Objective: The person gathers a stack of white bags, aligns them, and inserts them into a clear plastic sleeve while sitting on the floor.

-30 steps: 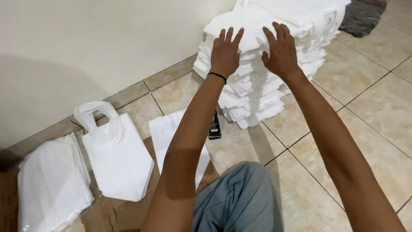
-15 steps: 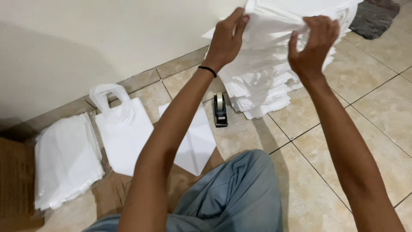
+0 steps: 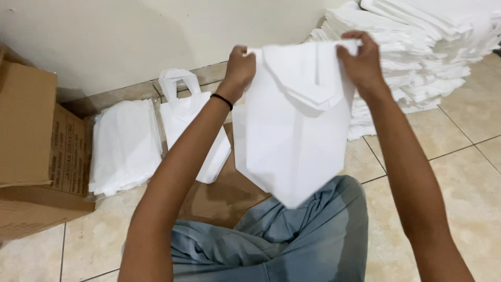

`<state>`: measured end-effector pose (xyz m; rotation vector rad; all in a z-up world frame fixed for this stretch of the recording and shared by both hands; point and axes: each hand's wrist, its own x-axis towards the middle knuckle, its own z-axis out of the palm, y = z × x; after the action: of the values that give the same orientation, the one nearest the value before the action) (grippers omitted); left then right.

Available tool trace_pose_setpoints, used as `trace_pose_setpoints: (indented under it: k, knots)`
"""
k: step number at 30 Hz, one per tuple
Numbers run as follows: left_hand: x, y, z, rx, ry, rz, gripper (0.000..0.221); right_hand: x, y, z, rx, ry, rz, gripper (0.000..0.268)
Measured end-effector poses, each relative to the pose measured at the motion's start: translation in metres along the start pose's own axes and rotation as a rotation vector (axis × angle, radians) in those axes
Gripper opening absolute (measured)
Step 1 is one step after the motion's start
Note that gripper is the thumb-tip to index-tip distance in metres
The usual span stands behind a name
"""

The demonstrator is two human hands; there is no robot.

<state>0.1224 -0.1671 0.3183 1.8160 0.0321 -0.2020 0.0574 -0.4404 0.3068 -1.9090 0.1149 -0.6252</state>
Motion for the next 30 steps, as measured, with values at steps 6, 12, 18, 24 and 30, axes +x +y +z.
trace_pose_setpoints:
  k: [6, 12, 18, 24, 30]
  knots:
    - [0.091, -0.262, 0.007, 0.422, -0.162, -0.144, 0.052, -0.034, 0.261, 0.125, -0.317, -0.375, 0.273, 0.038]
    - [0.149, -0.452, 0.05, 0.893, -0.413, -0.157, 0.042, -0.116, 0.298, 0.176, -0.345, -0.477, 0.313, 0.034]
    - [0.161, -0.43, 0.05, 0.887, -0.431, -0.136, 0.04, -0.086, 0.253, 0.197, -0.263, -0.533, 0.421, 0.069]
    - [0.152, -0.421, 0.048, 0.551, -0.279, -0.302, 0.027, -0.016, 0.307, 0.246, 0.157, -0.412, 0.903, 0.072]
    - [0.187, -0.426, 0.038, 0.385, -0.057, -0.338, 0.025, 0.008, 0.222, 0.221, 0.949, -0.255, 1.057, 0.092]
